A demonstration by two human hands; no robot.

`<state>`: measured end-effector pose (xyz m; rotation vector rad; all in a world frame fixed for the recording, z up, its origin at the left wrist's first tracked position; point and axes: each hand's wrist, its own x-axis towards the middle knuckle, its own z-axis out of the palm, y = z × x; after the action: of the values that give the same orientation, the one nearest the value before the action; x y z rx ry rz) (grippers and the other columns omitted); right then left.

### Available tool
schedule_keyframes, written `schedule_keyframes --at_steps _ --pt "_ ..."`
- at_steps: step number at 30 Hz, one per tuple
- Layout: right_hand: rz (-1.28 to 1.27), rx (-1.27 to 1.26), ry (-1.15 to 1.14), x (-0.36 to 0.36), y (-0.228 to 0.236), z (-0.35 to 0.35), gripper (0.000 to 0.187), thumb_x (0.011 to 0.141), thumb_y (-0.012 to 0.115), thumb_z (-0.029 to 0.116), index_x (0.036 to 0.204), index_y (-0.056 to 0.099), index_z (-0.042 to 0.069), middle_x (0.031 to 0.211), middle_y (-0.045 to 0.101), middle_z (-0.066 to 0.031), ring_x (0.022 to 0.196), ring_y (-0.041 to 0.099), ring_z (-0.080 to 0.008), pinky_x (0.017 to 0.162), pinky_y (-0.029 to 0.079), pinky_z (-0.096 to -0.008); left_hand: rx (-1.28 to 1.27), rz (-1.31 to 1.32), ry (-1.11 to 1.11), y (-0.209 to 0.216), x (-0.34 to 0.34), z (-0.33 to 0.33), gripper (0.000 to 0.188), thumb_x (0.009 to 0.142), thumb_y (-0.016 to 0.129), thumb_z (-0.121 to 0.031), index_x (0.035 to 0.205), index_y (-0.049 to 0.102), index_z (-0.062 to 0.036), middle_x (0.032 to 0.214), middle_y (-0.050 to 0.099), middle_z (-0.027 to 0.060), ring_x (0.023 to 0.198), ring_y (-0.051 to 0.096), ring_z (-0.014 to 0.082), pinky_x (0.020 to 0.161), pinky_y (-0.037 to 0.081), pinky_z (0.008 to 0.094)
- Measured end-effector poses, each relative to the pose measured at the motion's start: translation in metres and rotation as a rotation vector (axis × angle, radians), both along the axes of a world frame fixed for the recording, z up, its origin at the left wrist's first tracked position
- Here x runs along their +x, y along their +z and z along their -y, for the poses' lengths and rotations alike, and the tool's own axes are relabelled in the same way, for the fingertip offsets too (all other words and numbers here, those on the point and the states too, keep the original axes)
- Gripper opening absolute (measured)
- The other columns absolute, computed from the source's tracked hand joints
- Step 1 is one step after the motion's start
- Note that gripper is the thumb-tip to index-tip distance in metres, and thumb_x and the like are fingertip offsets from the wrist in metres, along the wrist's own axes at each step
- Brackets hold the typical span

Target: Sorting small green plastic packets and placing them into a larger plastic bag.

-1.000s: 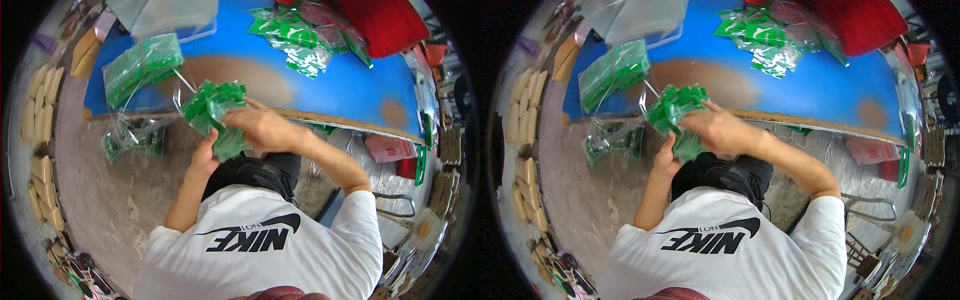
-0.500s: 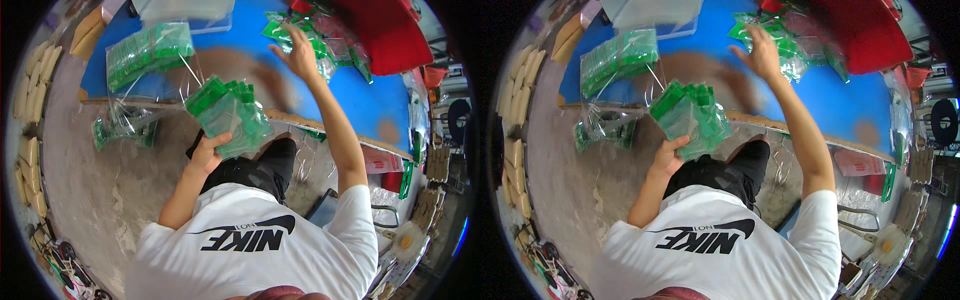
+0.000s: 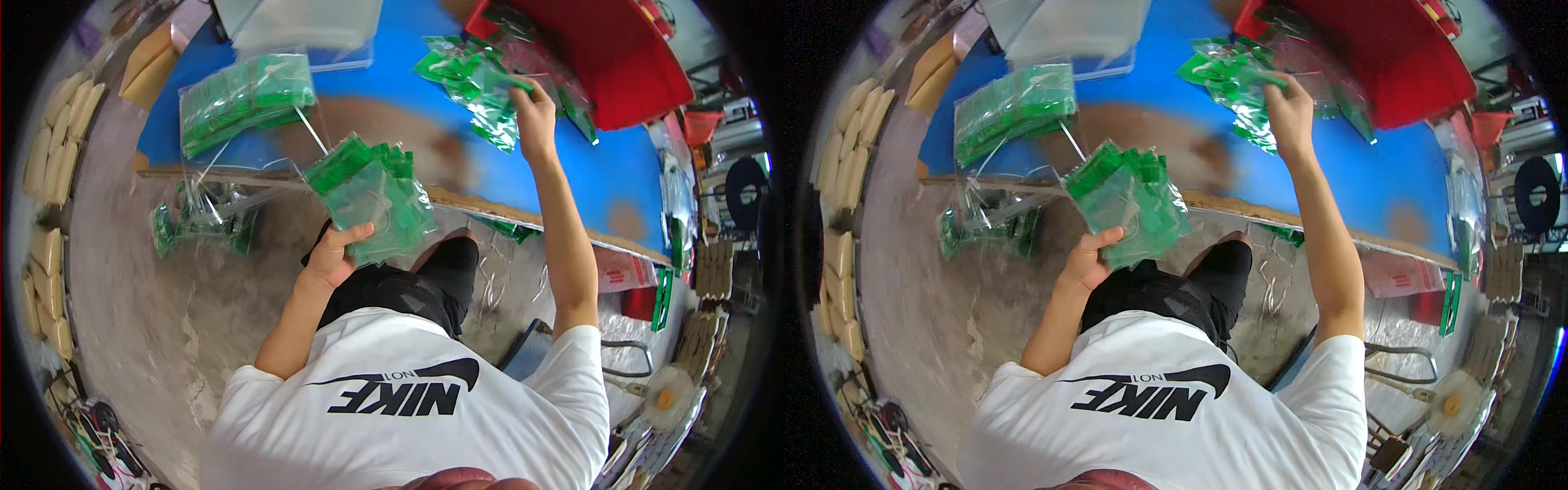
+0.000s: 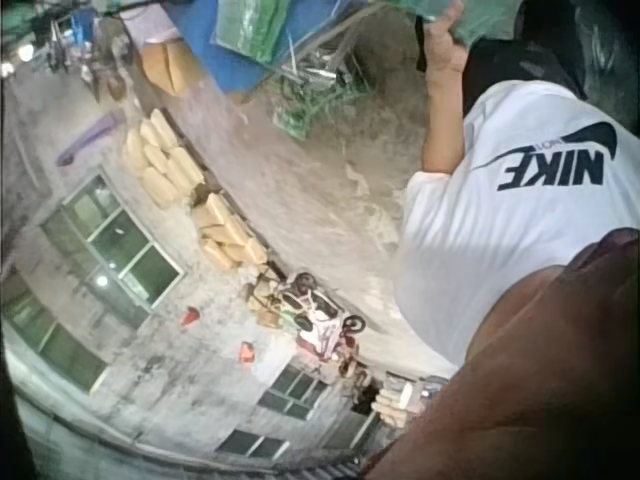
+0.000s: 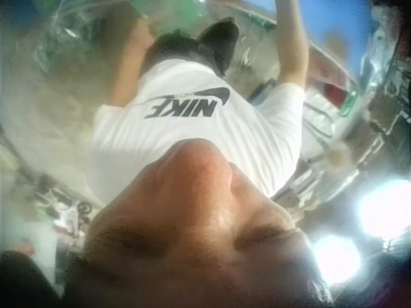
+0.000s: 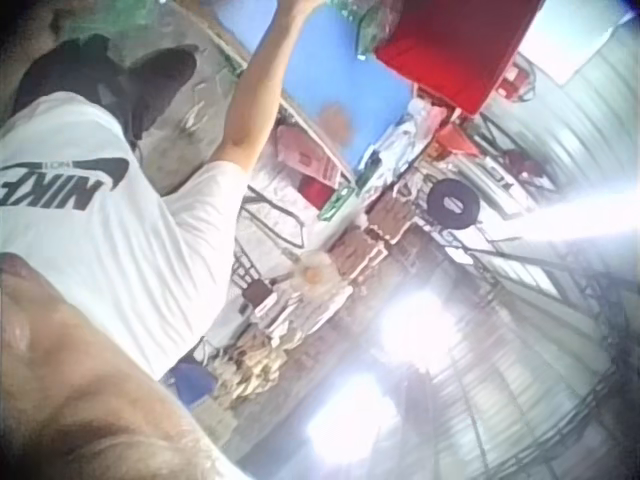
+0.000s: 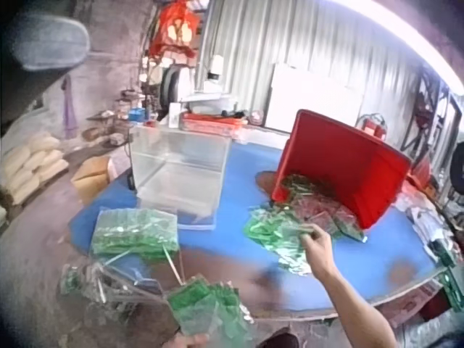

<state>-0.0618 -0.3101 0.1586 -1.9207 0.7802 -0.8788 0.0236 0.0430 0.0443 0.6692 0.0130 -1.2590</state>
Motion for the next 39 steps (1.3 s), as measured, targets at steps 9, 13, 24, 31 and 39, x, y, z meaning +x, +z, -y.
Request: schedule_keyframes --at_steps 9,13,24,31,39 --pt "0.516 1.222 0.283 -0.019 -0.05 0.001 0.028 0.099 0.051 0.024 0.112 0.06 0.0 0.104 0.068 -0.013 0.096 0.065 -0.0253 0.094 0.05 -0.0415 -0.09 -0.045 -0.003 -0.002 -0.003 0.008 0.055 0.083 0.073 -0.006 0.134 0.053 -0.0036 0.127 0.061 0.0089 0.119 0.059 0.0262 0.106 0.047 0.044" --pt "0.302 1.139 0.092 0.004 -0.061 -0.039 0.029 0.1 0.056 0.027 0.112 0.061 0.001 0.105 0.068 -0.0127 0.095 0.066 -0.0264 0.095 0.051 -0.0425 -0.118 0.017 0.054 -0.008 -0.002 0.001 0.055 0.083 0.072 -0.008 0.135 0.052 -0.0031 0.129 0.061 0.0101 0.12 0.059 0.027 0.106 0.047 0.0449" --pt "0.418 0.512 -0.035 -0.01 -0.07 -0.096 0.021 0.092 0.069 0.012 0.107 0.065 -0.002 0.094 0.066 -0.0034 0.082 0.058 -0.0095 0.073 0.047 -0.025 -0.354 -0.079 0.013 -0.016 -0.001 -0.004 0.065 0.08 0.076 -0.011 0.139 0.049 -0.003 0.134 0.06 0.0109 0.127 0.055 0.0294 0.113 0.04 0.0466" --pt "0.245 0.491 0.473 -0.039 -0.073 -0.164 0.012 0.095 0.059 0.01 0.099 0.061 -0.001 0.083 0.062 -0.0063 0.086 0.059 -0.0121 0.08 0.048 -0.0298 -0.444 -0.214 0.132 -0.016 0.005 0.008 0.061 0.079 0.077 -0.01 0.135 0.054 -0.0034 0.137 0.059 0.0106 0.13 0.052 0.0283 0.115 0.038 0.0465" --pt "-0.12 -0.983 -0.206 0.042 -0.083 0.042 0.039 0.085 0.073 0.014 0.12 0.06 0.006 0.12 0.063 -0.0175 0.113 0.058 -0.0366 0.096 0.047 -0.0459 -0.154 -0.036 0.191 -0.049 0.023 -0.013 0.058 0.079 0.075 -0.007 0.133 0.055 -0.0062 0.13 0.062 0.0071 0.127 0.055 0.0277 0.112 0.041 0.0463"
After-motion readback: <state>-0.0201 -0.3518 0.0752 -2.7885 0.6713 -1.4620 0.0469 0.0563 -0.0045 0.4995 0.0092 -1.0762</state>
